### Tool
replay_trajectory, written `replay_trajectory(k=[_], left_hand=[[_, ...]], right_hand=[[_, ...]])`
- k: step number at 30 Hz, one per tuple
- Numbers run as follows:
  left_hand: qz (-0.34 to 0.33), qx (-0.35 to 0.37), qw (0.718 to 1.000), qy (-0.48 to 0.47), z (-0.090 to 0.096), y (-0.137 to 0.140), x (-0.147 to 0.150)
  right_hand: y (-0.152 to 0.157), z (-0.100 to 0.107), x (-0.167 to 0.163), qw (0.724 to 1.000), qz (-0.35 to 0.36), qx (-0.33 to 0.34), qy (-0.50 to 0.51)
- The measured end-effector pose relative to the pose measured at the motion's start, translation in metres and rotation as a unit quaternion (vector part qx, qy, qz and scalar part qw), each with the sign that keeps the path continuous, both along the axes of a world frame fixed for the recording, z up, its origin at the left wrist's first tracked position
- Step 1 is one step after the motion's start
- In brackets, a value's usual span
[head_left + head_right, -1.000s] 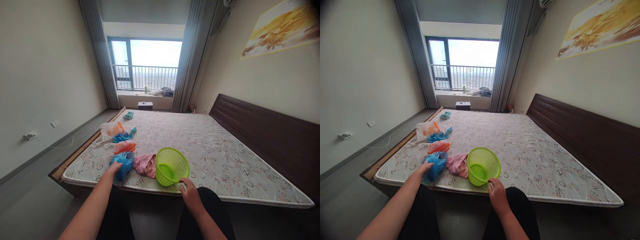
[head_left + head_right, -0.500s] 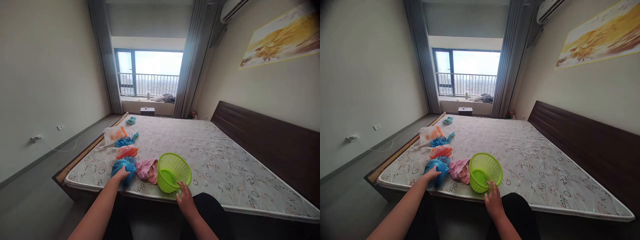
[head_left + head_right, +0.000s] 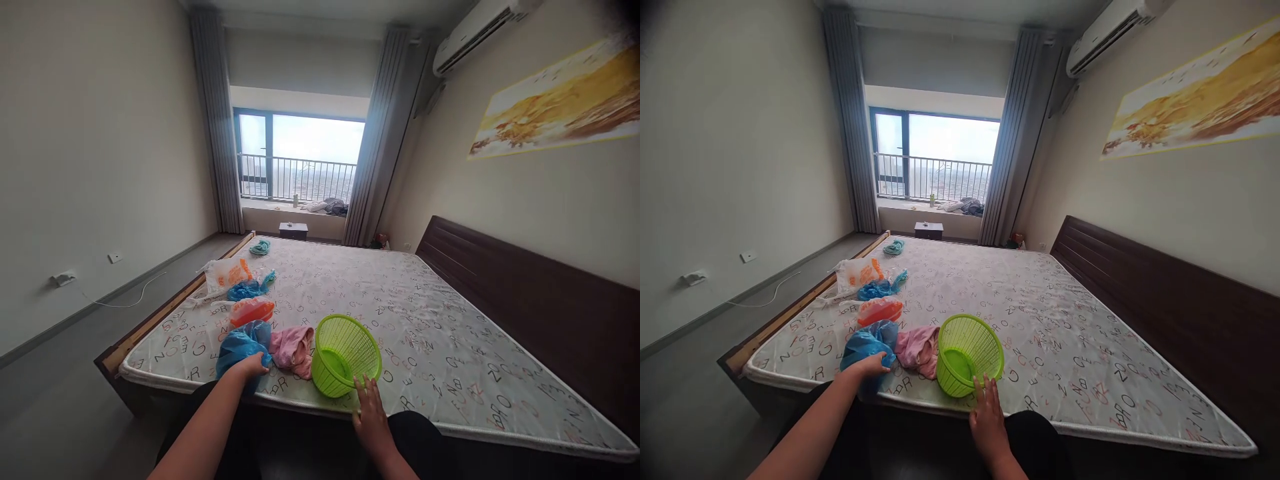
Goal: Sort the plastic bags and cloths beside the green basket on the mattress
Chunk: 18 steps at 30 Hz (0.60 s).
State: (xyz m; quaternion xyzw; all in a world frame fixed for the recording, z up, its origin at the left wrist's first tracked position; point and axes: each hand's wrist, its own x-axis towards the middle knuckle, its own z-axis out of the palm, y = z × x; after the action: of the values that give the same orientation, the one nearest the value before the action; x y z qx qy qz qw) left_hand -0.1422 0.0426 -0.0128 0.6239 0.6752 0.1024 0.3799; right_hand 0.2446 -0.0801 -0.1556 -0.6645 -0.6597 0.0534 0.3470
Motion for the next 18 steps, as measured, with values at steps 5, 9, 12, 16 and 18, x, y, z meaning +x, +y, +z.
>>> replay_trajectory(k=[5,9,12,16,18], left_hand=[[-0.043,-0.027,0.998,0.04,-0.007,0.001,0.001],[-0.062,-0.033,0.996,0.058,-0.011,0.002,-0.002],[-0.072,-0.033,0.995,0.065,-0.012,0.002,-0.001],[-0.082,-0.038,0.994,0.067,-0.011,0.0,0.002],[-0.088,-0.042,0.993,0.066,-0.011,-0.001,0.004]], right_hand=[[0.0,0.0,0.001,1.0,0.01,0.017,0.022],[0.008,-0.001,0.0,0.996,-0.012,0.049,0.072],[0.015,0.003,-0.001,0.988,-0.065,0.068,0.119],[0.028,0.009,-0.001,0.966,-0.13,0.076,0.211],[0.036,0.009,0.0,0.948,-0.164,0.07,0.265]])
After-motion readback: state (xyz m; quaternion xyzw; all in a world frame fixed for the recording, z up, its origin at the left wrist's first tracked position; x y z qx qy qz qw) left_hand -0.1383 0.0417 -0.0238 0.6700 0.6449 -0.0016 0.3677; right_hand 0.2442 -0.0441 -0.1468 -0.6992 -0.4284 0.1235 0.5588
